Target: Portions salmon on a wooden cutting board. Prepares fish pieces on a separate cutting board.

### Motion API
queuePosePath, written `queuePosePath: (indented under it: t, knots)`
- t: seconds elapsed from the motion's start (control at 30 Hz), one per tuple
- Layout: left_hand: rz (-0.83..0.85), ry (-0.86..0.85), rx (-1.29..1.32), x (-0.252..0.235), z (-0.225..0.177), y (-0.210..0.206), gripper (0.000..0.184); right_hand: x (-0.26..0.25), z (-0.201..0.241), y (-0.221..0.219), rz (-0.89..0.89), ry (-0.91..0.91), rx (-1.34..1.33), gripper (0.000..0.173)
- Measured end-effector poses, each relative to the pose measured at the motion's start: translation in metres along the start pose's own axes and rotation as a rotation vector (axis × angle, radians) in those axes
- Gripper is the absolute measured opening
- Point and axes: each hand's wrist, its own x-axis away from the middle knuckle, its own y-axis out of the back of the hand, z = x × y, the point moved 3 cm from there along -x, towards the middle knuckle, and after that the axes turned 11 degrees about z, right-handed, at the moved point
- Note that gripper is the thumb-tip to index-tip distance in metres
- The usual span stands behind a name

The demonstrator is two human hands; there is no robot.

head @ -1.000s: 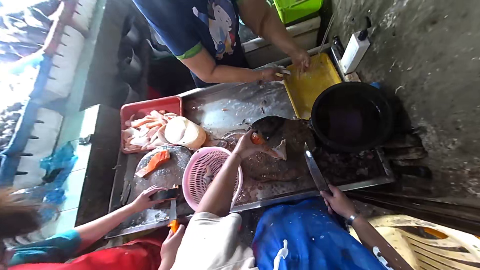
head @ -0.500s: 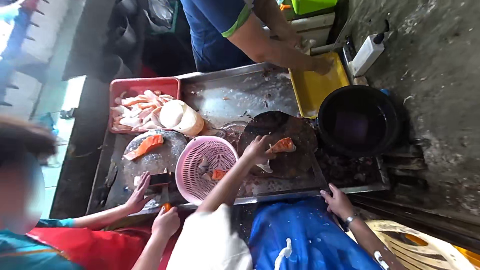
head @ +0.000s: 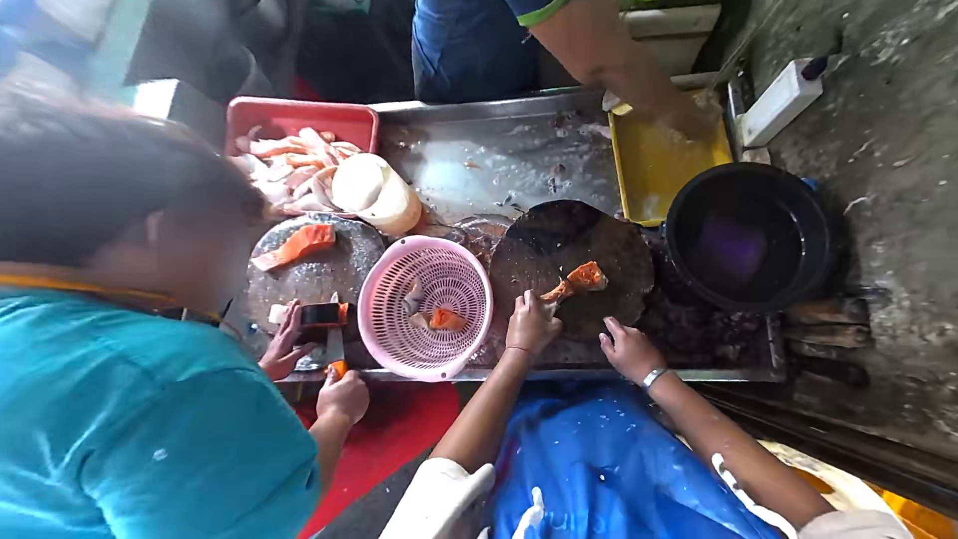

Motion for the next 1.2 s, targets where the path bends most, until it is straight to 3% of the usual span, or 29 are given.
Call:
queuePosePath:
  t: [0.1, 0.43, 0.53, 0.63, 0.77, 0.93, 1.1, 1.2]
  knots:
    - [-0.021, -0.021, 0.034, 0.002, 0.004, -0.003, 0.078, 0.003, -0.002, -0.007, -0.033, -0.015, 0.043, 0.051]
    - [-0.054, -0.071, 0.119, 0.003, 0.012, 0.000, 0.078, 0.076, -0.013, -0.002, -0.429, 0.111, 0.006, 0.051]
    - [-0.019, -0.054, 0.133, 0.004, 0.011, -0.002, 0.080, 0.088, -0.038, -0.027, -0.336, 0.044, 0.024, 0.052]
    - [-0.017, -0.033, 0.110, 0.004, 0.008, -0.001, 0.080, 0.083, -0.067, -0.055, 0.027, -0.166, -0.024, 0.056]
    - [-0.046, 0.007, 0.089, 0.002, 0.008, 0.002, 0.075, 0.082, -0.071, -0.058, 0.087, -0.202, -0.081, 0.055]
    - [-0.194, -0.240, 0.231, -0.005, 0.006, -0.001, 0.075, 0.083, -0.077, -0.058, 0.048, -0.167, -0.130, 0.053]
    - [-0.283, -0.587, 0.176, 0.001, 0.011, -0.023, 0.054, 0.093, -0.084, -0.067, 0.030, -0.168, -0.166, 0.051]
    - [-0.274, -0.687, 0.170, 0.005, 0.017, -0.033, 0.046, 0.099, -0.088, -0.072, 0.009, -0.161, -0.167, 0.050]
